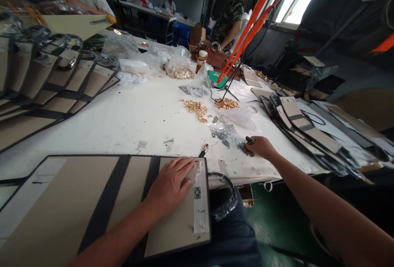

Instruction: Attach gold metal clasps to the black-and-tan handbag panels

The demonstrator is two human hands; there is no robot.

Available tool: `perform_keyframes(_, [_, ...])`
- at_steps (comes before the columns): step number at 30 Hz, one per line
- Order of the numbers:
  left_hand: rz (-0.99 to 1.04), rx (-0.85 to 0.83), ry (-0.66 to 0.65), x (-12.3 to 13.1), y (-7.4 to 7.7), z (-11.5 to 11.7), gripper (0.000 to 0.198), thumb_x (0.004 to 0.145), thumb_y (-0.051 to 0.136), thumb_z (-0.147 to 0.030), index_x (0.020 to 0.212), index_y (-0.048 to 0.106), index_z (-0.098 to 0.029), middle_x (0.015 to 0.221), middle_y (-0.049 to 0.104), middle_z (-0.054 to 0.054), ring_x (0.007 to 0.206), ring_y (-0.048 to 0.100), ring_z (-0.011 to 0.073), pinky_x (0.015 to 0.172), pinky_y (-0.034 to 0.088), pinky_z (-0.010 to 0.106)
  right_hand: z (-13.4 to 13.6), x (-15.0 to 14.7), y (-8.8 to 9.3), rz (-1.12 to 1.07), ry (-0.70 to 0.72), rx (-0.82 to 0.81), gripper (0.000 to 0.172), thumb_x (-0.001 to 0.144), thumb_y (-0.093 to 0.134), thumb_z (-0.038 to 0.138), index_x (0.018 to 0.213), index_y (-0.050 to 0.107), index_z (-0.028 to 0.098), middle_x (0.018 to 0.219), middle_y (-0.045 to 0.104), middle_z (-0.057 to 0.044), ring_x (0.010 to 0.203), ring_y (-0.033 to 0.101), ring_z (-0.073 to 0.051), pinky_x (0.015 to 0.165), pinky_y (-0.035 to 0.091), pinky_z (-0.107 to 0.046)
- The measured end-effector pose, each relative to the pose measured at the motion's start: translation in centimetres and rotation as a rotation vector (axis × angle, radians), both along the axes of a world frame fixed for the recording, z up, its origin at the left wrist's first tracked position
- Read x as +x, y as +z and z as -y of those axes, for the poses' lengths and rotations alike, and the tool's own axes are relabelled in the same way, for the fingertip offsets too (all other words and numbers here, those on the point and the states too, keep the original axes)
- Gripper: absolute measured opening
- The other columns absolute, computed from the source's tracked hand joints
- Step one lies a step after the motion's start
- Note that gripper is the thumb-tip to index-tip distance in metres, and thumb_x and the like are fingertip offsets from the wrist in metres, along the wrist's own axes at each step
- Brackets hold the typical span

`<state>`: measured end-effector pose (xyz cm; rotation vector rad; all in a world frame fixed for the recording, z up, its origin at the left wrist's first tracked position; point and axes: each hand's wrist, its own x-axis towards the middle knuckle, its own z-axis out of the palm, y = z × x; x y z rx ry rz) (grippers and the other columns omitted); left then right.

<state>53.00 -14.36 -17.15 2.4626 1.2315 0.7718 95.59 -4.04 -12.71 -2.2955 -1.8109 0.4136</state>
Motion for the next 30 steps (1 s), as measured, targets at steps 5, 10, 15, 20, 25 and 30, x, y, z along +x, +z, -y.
perform_keyframes(5, [-0.002, -0.028, -0.007, 0.0, 0.4, 0.2, 0.048, 0.096, 0.068, -0.026, 0.144, 0.064, -0.021, 0.151, 0.064, 0.008, 0.141, 0.055, 0.0307, 0.119, 0.047, 0.055, 0.5, 0.1, 0.0, 0.017, -0.005, 0.059, 0.016, 0.074, 0.068, 0.026, 0.088, 0.075, 0.022, 0.059, 0.068, 0.002, 0.064, 0.063, -0.017, 0.057, 0.041, -0.023])
perform_keyframes(10, [0.006, -0.028, -0.005, 0.0, 0.5, 0.2, 0.049, 0.096, 0.068, -0.025, 0.144, 0.064, -0.021, 0.153, 0.063, 0.008, 0.142, 0.054, 0.0311, 0.119, 0.047, 0.056, 0.6, 0.1, 0.9, 0.002, -0.01, 0.085, 0.014, 0.075, 0.07, 0.033, 0.07, 0.071, 0.02, 0.057, 0.066, -0.001, 0.062, 0.06, -0.019, 0.055, 0.038, -0.027])
perform_keyframes(15, [-0.006, -0.033, -0.006, 0.0, 0.6, 0.2, 0.048, 0.096, 0.068, -0.025, 0.143, 0.064, -0.02, 0.152, 0.063, 0.008, 0.142, 0.054, 0.032, 0.119, 0.047, 0.056, 0.6, -0.7, 2.0, -0.072, -0.041, 0.117, 0.027, 0.08, 0.069, 0.042, 0.087, 0.077, 0.018, 0.059, 0.069, -0.004, 0.058, 0.062, -0.02, 0.054, 0.041, -0.028])
perform_keyframes(20, [0.003, -0.037, 0.003, 0.0, 0.7, 0.3, 0.048, 0.095, 0.068, -0.023, 0.143, 0.064, -0.02, 0.152, 0.063, 0.007, 0.142, 0.054, 0.0318, 0.119, 0.047, 0.055, 1.3, -4.1, 4.3, -0.236, -0.001, 0.123, 0.031, 0.079, 0.073, 0.044, 0.092, 0.077, 0.016, 0.062, 0.07, -0.005, 0.059, 0.064, -0.02, 0.054, 0.046, -0.027])
perform_keyframes(25, [0.03, -0.048, 0.006, 0.1, 0.6, 0.2, 0.049, 0.093, 0.071, -0.023, 0.142, 0.065, -0.021, 0.15, 0.064, 0.008, 0.141, 0.055, 0.0321, 0.118, 0.048, 0.056, 2.8, -10.8, 6.2, -0.524, 0.242, -0.107, 0.031, 0.077, 0.079, 0.041, 0.095, 0.078, 0.016, 0.067, 0.071, -0.003, 0.06, 0.064, -0.017, 0.053, 0.048, -0.024])
perform_keyframes(30, [0.088, -0.061, 0.028, 0.1, 0.5, 0.0, 0.05, 0.091, 0.073, -0.023, 0.141, 0.067, -0.024, 0.147, 0.067, 0.007, 0.139, 0.057, 0.0317, 0.118, 0.048, 0.056, 3.1, -17.4, 4.6, -0.658, 0.545, -0.332, 0.018, 0.077, 0.076, 0.029, 0.09, 0.078, 0.017, 0.07, 0.07, 0.001, 0.06, 0.063, -0.014, 0.055, 0.05, -0.022])
